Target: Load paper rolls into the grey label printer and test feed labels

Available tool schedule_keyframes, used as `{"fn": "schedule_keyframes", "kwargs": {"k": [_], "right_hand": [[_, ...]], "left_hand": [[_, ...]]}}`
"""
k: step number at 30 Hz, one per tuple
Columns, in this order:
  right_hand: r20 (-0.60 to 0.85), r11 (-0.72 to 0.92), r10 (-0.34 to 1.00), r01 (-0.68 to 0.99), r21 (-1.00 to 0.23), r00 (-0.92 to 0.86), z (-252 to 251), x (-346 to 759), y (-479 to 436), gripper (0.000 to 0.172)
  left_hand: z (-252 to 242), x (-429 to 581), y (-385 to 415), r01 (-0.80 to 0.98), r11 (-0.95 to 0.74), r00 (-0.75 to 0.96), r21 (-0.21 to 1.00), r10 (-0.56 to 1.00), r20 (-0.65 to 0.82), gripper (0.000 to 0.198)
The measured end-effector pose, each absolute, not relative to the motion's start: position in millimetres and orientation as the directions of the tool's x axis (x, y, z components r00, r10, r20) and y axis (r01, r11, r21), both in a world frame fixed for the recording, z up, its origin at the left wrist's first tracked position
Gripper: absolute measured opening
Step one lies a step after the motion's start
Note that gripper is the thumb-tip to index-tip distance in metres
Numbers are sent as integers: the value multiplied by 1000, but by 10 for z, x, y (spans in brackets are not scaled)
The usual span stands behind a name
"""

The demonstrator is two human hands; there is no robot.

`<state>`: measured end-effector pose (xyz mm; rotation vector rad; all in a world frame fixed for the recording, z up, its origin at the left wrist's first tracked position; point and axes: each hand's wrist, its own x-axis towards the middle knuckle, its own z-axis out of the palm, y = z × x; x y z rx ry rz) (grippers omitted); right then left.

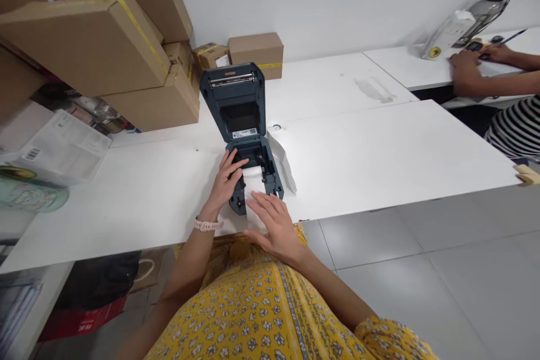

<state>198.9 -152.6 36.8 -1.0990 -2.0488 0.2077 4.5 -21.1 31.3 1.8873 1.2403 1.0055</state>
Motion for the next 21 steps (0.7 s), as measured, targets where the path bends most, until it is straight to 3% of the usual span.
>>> {"fn": "schedule_keyframes", "kwargs": {"k": [3, 5, 9, 11, 14, 16, 21], "right_hand": [[692, 614, 718, 533, -582, -71, 337, 2098, -1613, 49], [713, 554, 685, 527, -644, 150, 326, 2228, -1566, 38], [541, 397, 669, 371, -840, 509, 489, 2527, -940, 42], [492, 441, 734, 222, -870, 468, 714, 2610, -377, 51], [404, 409, 869, 46, -911, 284, 1185, 2559, 522, 71], [359, 369, 919, -30, -929, 165, 1488, 2426, 978, 84], [336, 320, 939, -182, -930, -69, 1735, 2162, 1130, 102]], "left_hand": [[299, -43, -254, 318, -303, 177, 899, 950, 258, 45], [375, -138, -197, 234, -274, 35, 933, 961, 273, 48], [831, -272, 222, 143, -322, -210, 936, 914, 346, 63], [1150, -242, 512, 57, -328, -195, 943, 923, 333, 59], [1574, -88, 871, -134, -183, -162, 974, 974, 160, 48], [1751, 26, 1001, -203, -125, -108, 971, 989, 104, 54], [1781, 126, 836, -186, -197, -85, 963, 979, 184, 66]]}}
